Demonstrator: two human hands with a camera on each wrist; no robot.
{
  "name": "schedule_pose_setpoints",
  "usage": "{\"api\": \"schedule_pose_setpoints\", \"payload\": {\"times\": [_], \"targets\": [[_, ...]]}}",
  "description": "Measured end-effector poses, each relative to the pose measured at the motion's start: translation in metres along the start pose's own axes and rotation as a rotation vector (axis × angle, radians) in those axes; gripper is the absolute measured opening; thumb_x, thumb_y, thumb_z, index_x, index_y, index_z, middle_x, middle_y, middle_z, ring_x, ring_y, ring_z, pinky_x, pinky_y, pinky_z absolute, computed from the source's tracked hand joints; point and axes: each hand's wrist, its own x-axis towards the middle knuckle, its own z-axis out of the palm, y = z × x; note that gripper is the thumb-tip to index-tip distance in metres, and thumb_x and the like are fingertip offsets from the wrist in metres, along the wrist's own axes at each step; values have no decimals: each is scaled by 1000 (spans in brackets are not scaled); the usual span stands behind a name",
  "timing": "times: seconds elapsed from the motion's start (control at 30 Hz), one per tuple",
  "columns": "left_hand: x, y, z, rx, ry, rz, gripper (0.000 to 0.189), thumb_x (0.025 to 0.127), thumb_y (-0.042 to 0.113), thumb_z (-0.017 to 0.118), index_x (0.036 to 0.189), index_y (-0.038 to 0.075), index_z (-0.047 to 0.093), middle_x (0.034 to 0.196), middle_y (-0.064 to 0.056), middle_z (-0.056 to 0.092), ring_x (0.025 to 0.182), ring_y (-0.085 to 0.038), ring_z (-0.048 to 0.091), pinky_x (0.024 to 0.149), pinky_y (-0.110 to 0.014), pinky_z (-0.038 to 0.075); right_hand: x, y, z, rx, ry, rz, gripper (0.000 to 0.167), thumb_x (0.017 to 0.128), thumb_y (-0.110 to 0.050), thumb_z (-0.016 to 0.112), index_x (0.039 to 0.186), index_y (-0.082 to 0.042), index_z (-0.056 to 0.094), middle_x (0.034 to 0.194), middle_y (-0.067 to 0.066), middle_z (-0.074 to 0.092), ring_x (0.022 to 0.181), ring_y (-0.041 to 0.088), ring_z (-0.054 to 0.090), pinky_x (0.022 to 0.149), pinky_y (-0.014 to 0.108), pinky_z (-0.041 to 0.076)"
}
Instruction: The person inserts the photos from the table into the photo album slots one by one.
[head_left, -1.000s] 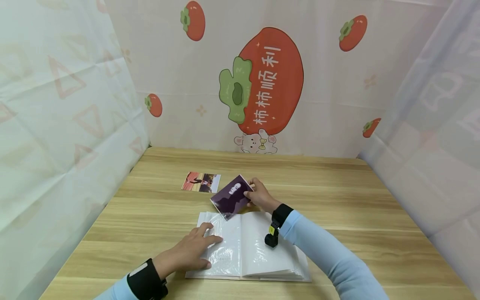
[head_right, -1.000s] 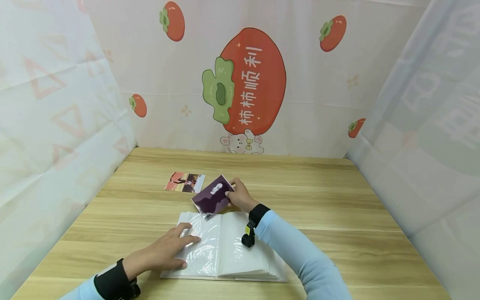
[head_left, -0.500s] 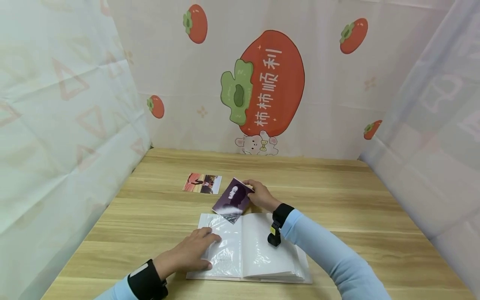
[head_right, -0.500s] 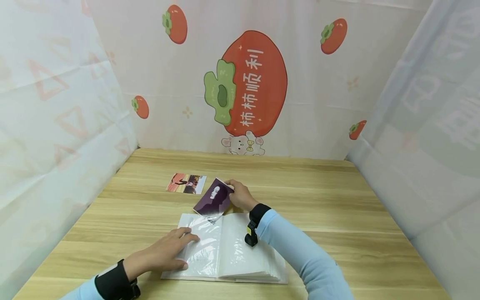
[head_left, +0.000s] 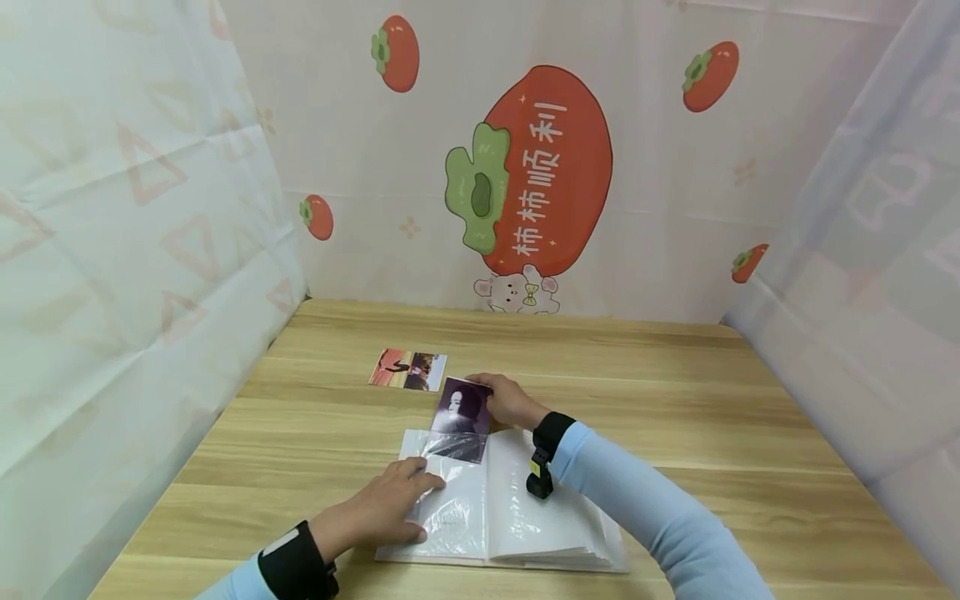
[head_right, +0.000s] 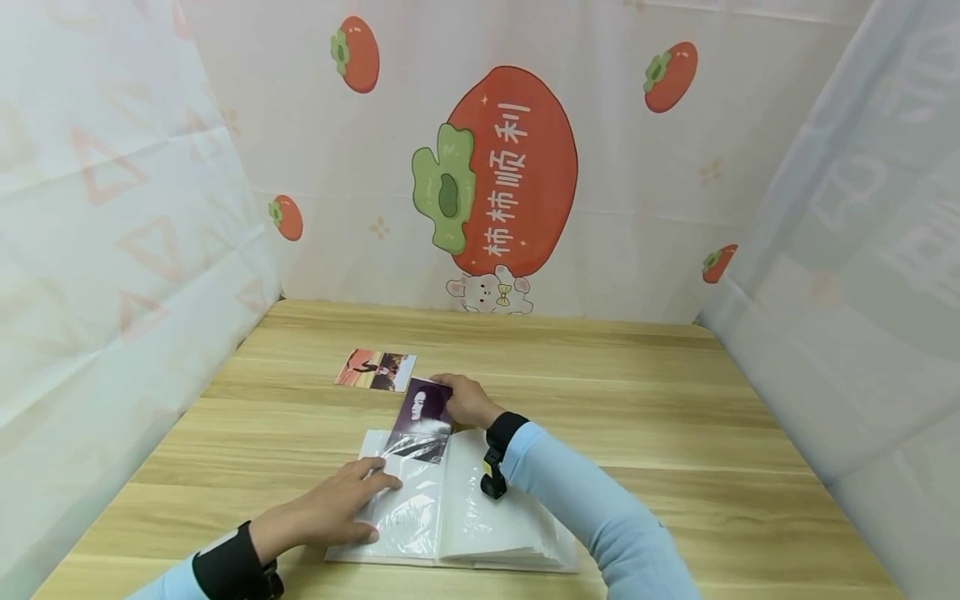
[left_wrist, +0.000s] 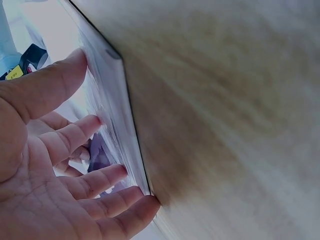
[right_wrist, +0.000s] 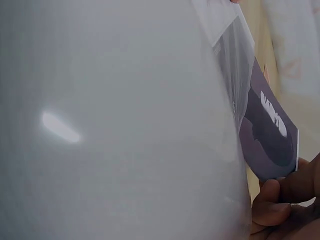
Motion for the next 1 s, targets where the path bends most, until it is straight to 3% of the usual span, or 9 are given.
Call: {"api": "schedule_pose_setpoints", "payload": {"times": [0.13, 0.23, 0.43, 0.67, 1.0], "targets": [[-1, 0, -1, -7, 0, -1, 54, 71, 20, 78, 119, 8, 56, 128, -25, 41, 116, -43, 40, 83, -57, 40, 0, -4, 3, -10, -26, -14, 45, 86, 14, 41, 124, -5, 52, 125, 17, 52, 110, 28, 49, 89, 38, 42], [-2, 0, -1, -6, 1, 3, 54, 71, 20, 78, 119, 8, 57, 128, -24, 42, 116, -42, 40, 84, -57, 40, 0, -6, 5, 18, -37, -1, 37, 88, 13, 41, 118, -7, 52, 123, 18, 51, 99, 27, 51, 73, 35, 46], [-1, 0, -1, -1, -16, -7, 54, 71, 22, 78, 120, 9, 57, 129, -23, 41, 117, -41, 40, 84, -57, 39, -3, -7, 8, 67, -83, -1, 45, 83, 17, 41, 120, -5, 54, 130, 19, 46, 92, 26, 53, 54, 29, 47], [0, 2, -1, -4, -37, -31, 55, 72, 23, 78, 121, 10, 57, 131, -23, 41, 118, -40, 39, 85, -57, 39, -4, -7, 10, 24, -103, -48, 49, 81, 18, 42, 123, -4, 55, 128, 18, 49, 90, 25, 52, 50, 26, 43], [-1, 3, -3, 2, -47, -50, 55, 73, 24, 78, 122, 11, 57, 132, -23, 41, 118, -40, 39, 87, -56, 38, -5, -9, 9, 45, -96, 14, 43, 79, 19, 46, 115, -2, 56, 119, 19, 52, 81, 21, 54, 51, 27, 44]]}}
